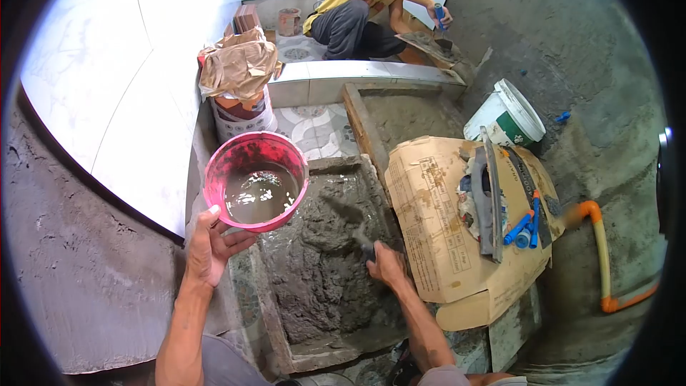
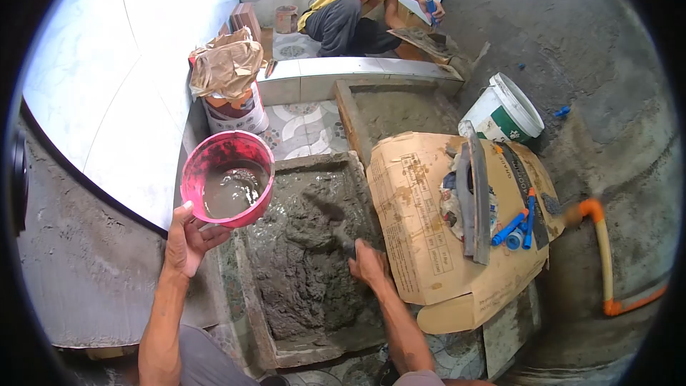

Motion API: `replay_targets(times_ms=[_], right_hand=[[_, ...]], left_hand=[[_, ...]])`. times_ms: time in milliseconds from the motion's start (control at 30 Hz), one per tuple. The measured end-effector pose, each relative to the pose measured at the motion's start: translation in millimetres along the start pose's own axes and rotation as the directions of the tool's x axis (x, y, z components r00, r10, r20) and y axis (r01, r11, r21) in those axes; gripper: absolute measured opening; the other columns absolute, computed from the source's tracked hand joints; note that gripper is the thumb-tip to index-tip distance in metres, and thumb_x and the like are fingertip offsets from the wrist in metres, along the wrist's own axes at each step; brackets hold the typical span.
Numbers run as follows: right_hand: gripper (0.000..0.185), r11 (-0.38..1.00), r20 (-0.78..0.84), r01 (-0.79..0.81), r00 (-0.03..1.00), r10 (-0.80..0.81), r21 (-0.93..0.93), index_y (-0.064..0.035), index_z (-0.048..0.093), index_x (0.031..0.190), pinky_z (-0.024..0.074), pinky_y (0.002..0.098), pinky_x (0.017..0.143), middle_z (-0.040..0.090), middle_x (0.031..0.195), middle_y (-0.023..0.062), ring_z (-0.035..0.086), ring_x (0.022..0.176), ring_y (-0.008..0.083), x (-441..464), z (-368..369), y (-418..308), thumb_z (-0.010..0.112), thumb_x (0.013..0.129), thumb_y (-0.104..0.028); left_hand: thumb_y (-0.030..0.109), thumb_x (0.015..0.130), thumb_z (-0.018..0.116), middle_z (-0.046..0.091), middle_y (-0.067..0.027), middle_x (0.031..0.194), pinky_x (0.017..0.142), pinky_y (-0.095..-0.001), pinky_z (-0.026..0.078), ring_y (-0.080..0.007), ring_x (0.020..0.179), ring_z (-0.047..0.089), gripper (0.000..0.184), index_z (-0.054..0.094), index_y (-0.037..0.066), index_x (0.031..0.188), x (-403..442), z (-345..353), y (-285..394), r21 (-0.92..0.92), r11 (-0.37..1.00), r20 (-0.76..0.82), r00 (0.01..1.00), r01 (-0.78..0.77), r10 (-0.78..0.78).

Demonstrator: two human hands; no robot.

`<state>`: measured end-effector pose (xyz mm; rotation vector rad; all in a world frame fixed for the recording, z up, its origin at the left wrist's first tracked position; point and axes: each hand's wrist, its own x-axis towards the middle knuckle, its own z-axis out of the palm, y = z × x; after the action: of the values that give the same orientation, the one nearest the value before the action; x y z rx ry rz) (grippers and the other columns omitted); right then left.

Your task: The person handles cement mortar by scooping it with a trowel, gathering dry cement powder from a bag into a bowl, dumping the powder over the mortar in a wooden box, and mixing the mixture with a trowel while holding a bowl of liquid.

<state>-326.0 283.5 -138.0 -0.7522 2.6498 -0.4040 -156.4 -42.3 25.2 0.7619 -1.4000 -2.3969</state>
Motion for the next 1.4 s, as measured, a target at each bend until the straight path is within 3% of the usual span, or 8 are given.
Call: replay_targets(times_ms=[167,267,500,700,933,1033,1267,1400], right_hand=[[0.043,0.946,-0.030,-0.322,0.946,0.323,0.031,0.0088,0.056,0.114,0.0521,0.0480,0.089,0.066,0.111,0.0272,0.063,0.104,0.0445,77,10,0,0.068,0.083,-0.019],[0.043,0.873,0.132,-0.480,0.863,0.488,-0.089,0.0068,0.059,0.117,0.0515,0.0458,0.094,0.065,0.115,0.0276,0.063,0.110,0.0413,123,7,-6,0.066,0.083,-0.018],[0.041,0.947,0.053,-0.305,0.949,0.311,-0.096,0.0055,0.066,0.105,0.0531,0.0471,0.089,0.066,0.112,0.0281,0.064,0.106,0.0427,146,23,14,0.070,0.072,-0.018],[0.050,0.992,0.118,0.006,0.993,0.009,-0.129,0.0090,0.062,0.110,0.0524,0.0499,0.086,0.063,0.106,0.0350,0.063,0.102,0.0466,133,32,16,0.072,0.074,-0.025],[0.039,0.992,0.107,0.095,0.991,-0.085,-0.085,-0.0008,0.056,0.100,0.0522,0.0500,0.075,0.068,0.088,0.0234,0.066,0.090,0.0435,62,-4,3,0.076,0.076,-0.024],[0.040,0.934,0.140,0.294,0.953,-0.270,-0.202,-0.0031,0.052,0.097,0.0518,0.0505,0.070,0.067,0.084,0.0208,0.066,0.085,0.0421,38,-19,2,0.077,0.075,-0.024],[0.041,0.967,-0.028,0.104,0.993,-0.114,-0.232,-0.0035,0.053,0.107,0.0536,0.0495,0.076,0.068,0.095,0.0196,0.066,0.090,0.0405,83,-3,10,0.075,0.080,-0.026],[0.032,0.951,0.086,-0.081,0.990,0.111,-0.298,-0.0039,0.061,0.113,0.0538,0.0457,0.082,0.068,0.106,0.0217,0.066,0.100,0.0358,128,-19,-6,0.067,0.087,-0.023]], left_hand=[[0.050,0.083,0.062,0.062,-0.0145,0.122,0.090,-0.0435,0.054,-0.0292,0.093,0.069,0.072,0.045,0.003,0.135,0,0,-2,0.003,1.000,-0.006,1.000,0.005,-0.005],[0.051,0.084,0.062,0.063,-0.0139,0.121,0.090,-0.0445,0.054,-0.0302,0.093,0.069,0.070,0.047,0.004,0.133,1,-2,-4,0.002,1.000,-0.013,1.000,0.014,-0.014],[0.049,0.085,0.061,0.062,-0.0148,0.121,0.091,-0.0450,0.054,-0.0306,0.096,0.067,0.068,0.045,0.003,0.134,3,-6,-8,-0.011,1.000,0.000,1.000,0.021,-0.021],[0.050,0.086,0.061,0.061,-0.0143,0.122,0.090,-0.0450,0.054,-0.0297,0.095,0.067,0.067,0.047,0.004,0.133,5,-3,-5,-0.005,1.000,-0.013,1.000,0.022,-0.022],[0.052,0.084,0.061,0.061,-0.0145,0.123,0.092,-0.0445,0.053,-0.0294,0.095,0.067,0.071,0.044,0.005,0.135,5,-2,-6,0.018,1.000,0.006,1.000,0.014,-0.014],[0.052,0.084,0.061,0.061,-0.0143,0.124,0.091,-0.0438,0.053,-0.0281,0.095,0.067,0.072,0.045,0.005,0.136,10,-5,-5,0.009,1.000,0.000,1.000,0.005,-0.005],[0.052,0.084,0.061,0.061,-0.0144,0.123,0.091,-0.0425,0.053,-0.0264,0.094,0.068,0.071,0.045,0.005,0.135,9,-6,-2,-0.004,1.000,-0.021,1.000,-0.006,0.006],[0.052,0.083,0.062,0.062,-0.0139,0.122,0.091,-0.0426,0.053,-0.0263,0.094,0.068,0.072,0.045,0.005,0.135,6,-5,-3,0.004,1.000,-0.024,1.000,0.002,-0.002]])
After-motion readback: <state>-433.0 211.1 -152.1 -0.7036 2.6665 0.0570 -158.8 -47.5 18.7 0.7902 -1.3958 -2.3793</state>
